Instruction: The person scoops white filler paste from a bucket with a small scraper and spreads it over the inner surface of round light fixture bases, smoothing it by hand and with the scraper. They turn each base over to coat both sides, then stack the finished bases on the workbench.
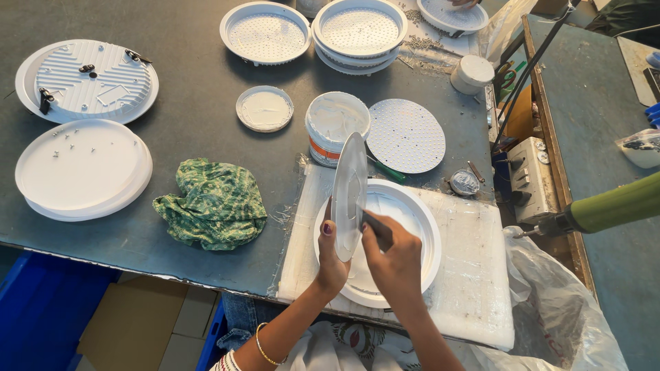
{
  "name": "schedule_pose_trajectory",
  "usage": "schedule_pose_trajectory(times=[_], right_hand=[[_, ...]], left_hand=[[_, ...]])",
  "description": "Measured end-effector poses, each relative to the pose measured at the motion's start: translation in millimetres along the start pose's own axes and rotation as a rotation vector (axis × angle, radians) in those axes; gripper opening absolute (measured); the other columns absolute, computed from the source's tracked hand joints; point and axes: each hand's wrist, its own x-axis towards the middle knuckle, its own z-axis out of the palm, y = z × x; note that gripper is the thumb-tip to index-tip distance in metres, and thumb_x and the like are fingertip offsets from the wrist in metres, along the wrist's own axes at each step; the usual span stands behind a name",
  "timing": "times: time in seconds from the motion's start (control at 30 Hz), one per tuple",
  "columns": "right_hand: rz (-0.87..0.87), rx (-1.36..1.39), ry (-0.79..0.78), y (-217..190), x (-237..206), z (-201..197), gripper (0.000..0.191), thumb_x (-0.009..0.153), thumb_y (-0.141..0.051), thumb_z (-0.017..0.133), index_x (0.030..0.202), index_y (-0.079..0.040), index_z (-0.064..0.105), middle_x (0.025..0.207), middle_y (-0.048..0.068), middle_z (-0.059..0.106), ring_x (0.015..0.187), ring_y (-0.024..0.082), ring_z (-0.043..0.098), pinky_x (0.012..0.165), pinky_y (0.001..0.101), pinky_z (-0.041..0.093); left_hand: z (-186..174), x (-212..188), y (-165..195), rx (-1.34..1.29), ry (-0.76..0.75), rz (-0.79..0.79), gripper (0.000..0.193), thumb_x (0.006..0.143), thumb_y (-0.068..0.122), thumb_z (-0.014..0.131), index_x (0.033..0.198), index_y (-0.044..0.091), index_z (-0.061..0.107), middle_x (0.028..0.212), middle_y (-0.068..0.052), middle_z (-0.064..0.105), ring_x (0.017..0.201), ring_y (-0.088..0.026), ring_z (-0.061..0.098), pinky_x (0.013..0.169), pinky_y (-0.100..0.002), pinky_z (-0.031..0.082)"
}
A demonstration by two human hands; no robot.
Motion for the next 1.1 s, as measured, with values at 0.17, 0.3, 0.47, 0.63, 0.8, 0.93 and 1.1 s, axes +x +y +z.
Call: schedule_pose_trajectory(times=[0.17, 0.3, 0.47, 0.63, 0.8, 0.93, 1.1], right_hand=[[-0.012, -0.018, -0.12, -18, -26, -15, 0.03, 0.09, -0.006, 0.065, 0.119, 0.0, 0.072, 0.094, 0.011, 0.079, 0.085, 0.012, 0.078, 0.073, 0.0265, 0.062], [-0.181, -0.005, -0.099, -14, 1, -32, 0.029, 0.093, -0.004, 0.065, 0.121, 0.0, 0.072, 0.101, 0.012, 0.079, 0.091, 0.013, 0.076, 0.078, 0.0275, 0.061], [-0.448, -0.152, 0.072, -3, 53, -20, 0.033, 0.091, 0.002, 0.067, 0.122, -0.005, 0.072, 0.11, 0.013, 0.077, 0.097, 0.022, 0.077, 0.086, 0.0332, 0.058], [-0.517, -0.176, 0.111, -3, 22, 9, 0.042, 0.083, 0.008, 0.066, 0.123, -0.006, 0.071, 0.114, 0.016, 0.075, 0.108, 0.031, 0.073, 0.093, 0.0385, 0.056], [-0.501, -0.179, 0.056, -12, -32, 10, 0.05, 0.077, 0.011, 0.065, 0.125, -0.001, 0.067, 0.117, 0.018, 0.071, 0.111, 0.034, 0.07, 0.094, 0.0406, 0.055], [-0.524, -0.148, -0.078, -10, -41, -4, 0.046, 0.078, 0.01, 0.068, 0.122, -0.001, 0.069, 0.114, 0.016, 0.073, 0.108, 0.032, 0.072, 0.096, 0.0405, 0.055], [-0.491, -0.196, 0.035, 10, 33, -25, 0.035, 0.086, 0.007, 0.067, 0.119, -0.004, 0.072, 0.115, 0.015, 0.076, 0.106, 0.029, 0.075, 0.09, 0.0356, 0.057]], left_hand=[[9, -1, 6, 0.002, -0.012, -0.04, 0.097, 0.096, 0.069, 0.051, 0.166, 0.007, 0.024, 0.131, -0.012, 0.053, 0.117, -0.021, 0.053, 0.1, -0.037, 0.046], [13, -1, 11, -0.011, -0.043, -0.039, 0.089, 0.094, 0.068, 0.049, 0.157, 0.007, 0.032, 0.138, -0.008, 0.055, 0.124, -0.018, 0.055, 0.105, -0.038, 0.048], [11, -6, 7, -0.128, -0.05, -0.09, 0.079, 0.102, 0.063, 0.05, 0.151, 0.001, 0.044, 0.129, -0.014, 0.059, 0.115, -0.025, 0.058, 0.099, -0.041, 0.048], [1, -2, 2, -0.228, 0.108, -0.14, 0.071, 0.097, 0.059, 0.051, 0.145, 0.007, 0.044, 0.134, -0.005, 0.056, 0.128, -0.018, 0.053, 0.109, -0.036, 0.044], [2, 0, 9, -0.253, 0.164, -0.17, 0.071, 0.098, 0.06, 0.051, 0.144, 0.008, 0.047, 0.131, -0.01, 0.058, 0.124, -0.022, 0.055, 0.105, -0.038, 0.045], [13, -1, 21, -0.235, 0.245, -0.161, 0.069, 0.09, 0.059, 0.052, 0.142, 0.014, 0.045, 0.13, -0.008, 0.059, 0.119, -0.024, 0.06, 0.097, -0.045, 0.052], [24, -4, 33, -0.269, 0.134, -0.11, 0.072, 0.095, 0.058, 0.055, 0.143, 0.006, 0.046, 0.13, -0.011, 0.059, 0.116, -0.025, 0.061, 0.092, -0.047, 0.053]])
